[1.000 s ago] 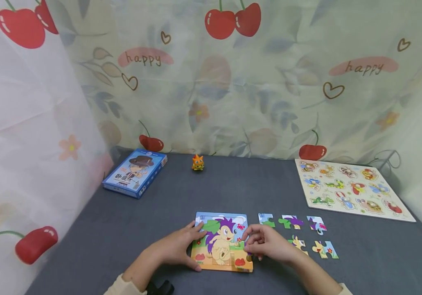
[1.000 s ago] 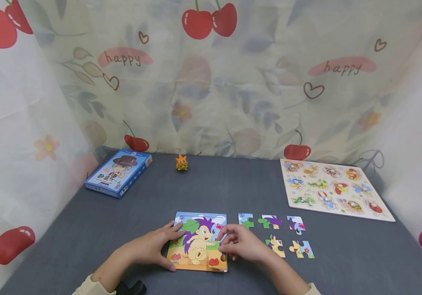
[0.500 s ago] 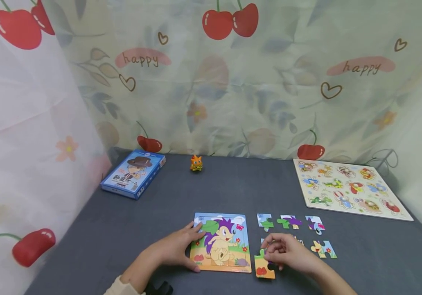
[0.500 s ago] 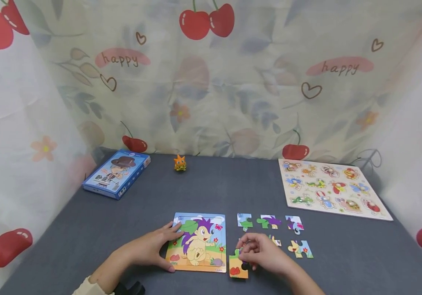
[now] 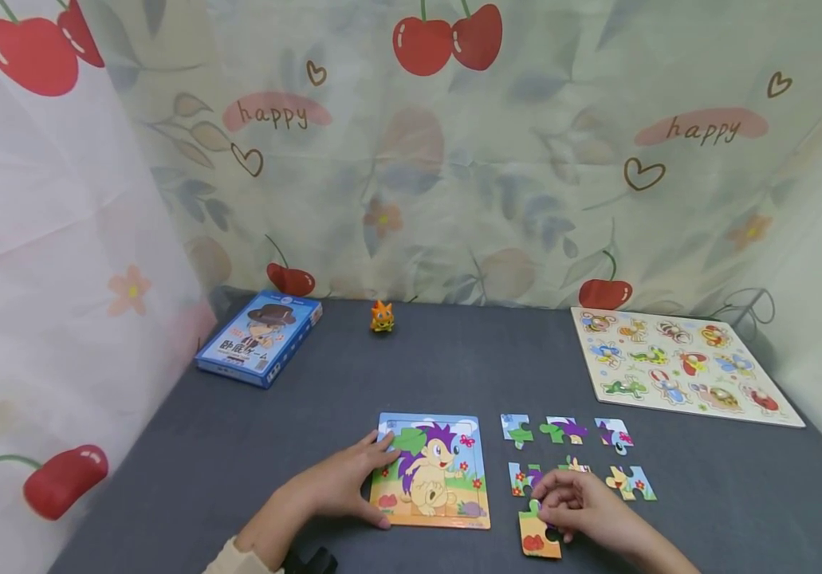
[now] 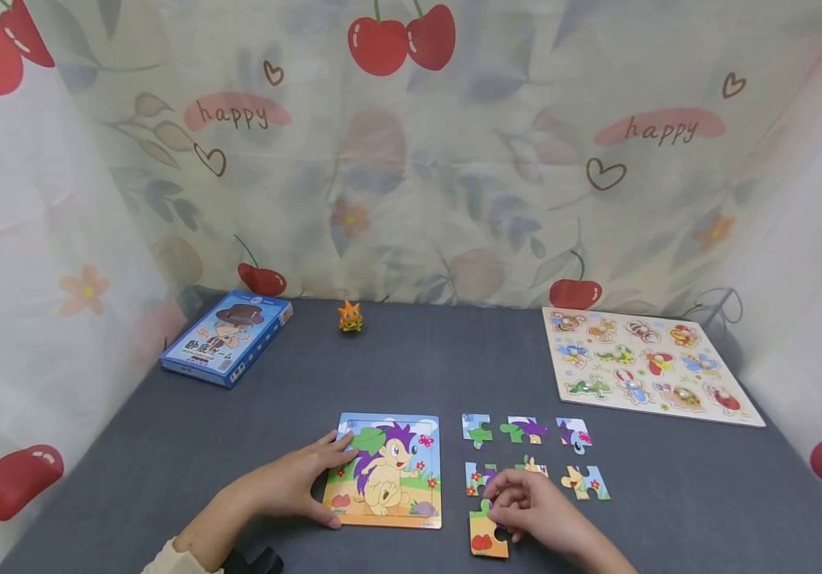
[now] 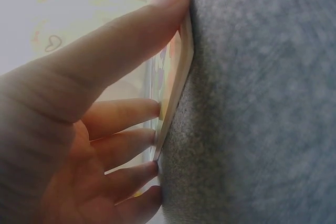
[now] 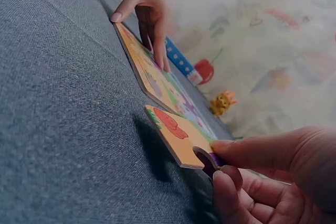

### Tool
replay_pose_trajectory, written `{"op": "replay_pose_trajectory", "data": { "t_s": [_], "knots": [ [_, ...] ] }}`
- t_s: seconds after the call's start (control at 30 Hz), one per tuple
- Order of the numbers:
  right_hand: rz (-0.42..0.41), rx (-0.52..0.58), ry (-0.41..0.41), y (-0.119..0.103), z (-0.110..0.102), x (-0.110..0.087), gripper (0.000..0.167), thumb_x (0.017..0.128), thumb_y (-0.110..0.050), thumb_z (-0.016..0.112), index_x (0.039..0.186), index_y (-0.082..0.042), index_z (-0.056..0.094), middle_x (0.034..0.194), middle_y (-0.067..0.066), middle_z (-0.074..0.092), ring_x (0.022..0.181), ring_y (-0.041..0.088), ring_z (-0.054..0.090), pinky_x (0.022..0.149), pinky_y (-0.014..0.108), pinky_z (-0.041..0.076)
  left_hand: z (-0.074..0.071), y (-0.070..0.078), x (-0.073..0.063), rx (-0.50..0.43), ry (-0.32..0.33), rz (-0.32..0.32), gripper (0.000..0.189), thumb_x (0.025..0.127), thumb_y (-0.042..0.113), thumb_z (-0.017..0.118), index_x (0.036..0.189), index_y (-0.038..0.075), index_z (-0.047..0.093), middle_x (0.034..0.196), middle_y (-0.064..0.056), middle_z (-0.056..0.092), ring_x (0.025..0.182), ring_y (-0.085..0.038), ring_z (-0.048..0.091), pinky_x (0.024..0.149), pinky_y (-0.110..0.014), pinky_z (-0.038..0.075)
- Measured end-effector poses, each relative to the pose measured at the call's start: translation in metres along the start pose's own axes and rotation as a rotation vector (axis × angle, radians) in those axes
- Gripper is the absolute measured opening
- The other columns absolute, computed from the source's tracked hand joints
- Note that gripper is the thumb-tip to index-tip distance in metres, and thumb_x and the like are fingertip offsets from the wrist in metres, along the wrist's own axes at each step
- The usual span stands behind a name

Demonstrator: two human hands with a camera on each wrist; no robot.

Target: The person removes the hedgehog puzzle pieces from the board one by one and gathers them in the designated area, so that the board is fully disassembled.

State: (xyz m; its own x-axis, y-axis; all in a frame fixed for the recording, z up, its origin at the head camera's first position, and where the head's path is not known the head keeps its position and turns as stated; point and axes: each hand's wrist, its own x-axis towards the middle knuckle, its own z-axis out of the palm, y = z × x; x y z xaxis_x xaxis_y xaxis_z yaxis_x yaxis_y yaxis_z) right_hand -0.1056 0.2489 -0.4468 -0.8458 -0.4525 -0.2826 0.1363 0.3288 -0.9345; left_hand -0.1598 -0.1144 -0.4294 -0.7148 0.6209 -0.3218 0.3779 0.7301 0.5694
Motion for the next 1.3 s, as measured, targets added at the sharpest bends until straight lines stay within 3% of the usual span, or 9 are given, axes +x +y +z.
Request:
{"op": "replay_pose_trajectory", "data": {
  "t_s": [0.53,0.77,1.0,1.3],
  "knots": [
    [-0.005,-0.005,0.027,0.0064,0.0057,-0.0014,0.03,0.087,-0.014,0.064,0.104,0.01,0.056,0.079,0.002,0.061,0.063,0.006,0.056,0.055,0.023,0.051,-0.0001,0.0022,-0.0026,0.004,0.005,0.005,0.084,0.072,0.047,0.076,0.141,0.017,0.042,0.155,-0.006,0.022,0.144,-0.033,0.012,0.109,-0.057,0.025],
    [-0.01,-0.18,0.148,0.0028,0.0061,-0.005,0.031,0.08,-0.02,0.073,0.098,0.003,0.061,0.079,0.004,0.061,0.061,0.005,0.053,0.055,0.022,0.049,-0.0006,0.0026,-0.0017,0.007,0.003,0.001,0.084,0.072,0.047,0.076,0.142,0.016,0.041,0.156,-0.006,0.022,0.144,-0.033,0.011,0.11,-0.057,0.024],
    [-0.051,-0.289,0.052,0.0013,0.0038,-0.0082,0.025,0.077,-0.022,0.076,0.089,-0.003,0.065,0.077,0.0,0.058,0.06,0.0,0.049,0.052,0.018,0.042,-0.0027,0.0031,-0.0016,0.011,0.006,0.003,0.084,0.072,0.046,0.077,0.141,0.016,0.041,0.155,-0.007,0.022,0.144,-0.033,0.012,0.11,-0.057,0.024],
    [-0.1,-0.33,0.063,0.0071,0.0033,-0.0086,0.021,0.079,-0.023,0.073,0.086,-0.005,0.065,0.071,-0.008,0.056,0.059,-0.003,0.048,0.052,0.018,0.042,-0.0014,0.0037,-0.0014,0.003,-0.001,-0.007,0.083,0.072,0.046,0.076,0.142,0.017,0.041,0.155,-0.006,0.023,0.144,-0.033,0.012,0.109,-0.057,0.024]
  ]
}}
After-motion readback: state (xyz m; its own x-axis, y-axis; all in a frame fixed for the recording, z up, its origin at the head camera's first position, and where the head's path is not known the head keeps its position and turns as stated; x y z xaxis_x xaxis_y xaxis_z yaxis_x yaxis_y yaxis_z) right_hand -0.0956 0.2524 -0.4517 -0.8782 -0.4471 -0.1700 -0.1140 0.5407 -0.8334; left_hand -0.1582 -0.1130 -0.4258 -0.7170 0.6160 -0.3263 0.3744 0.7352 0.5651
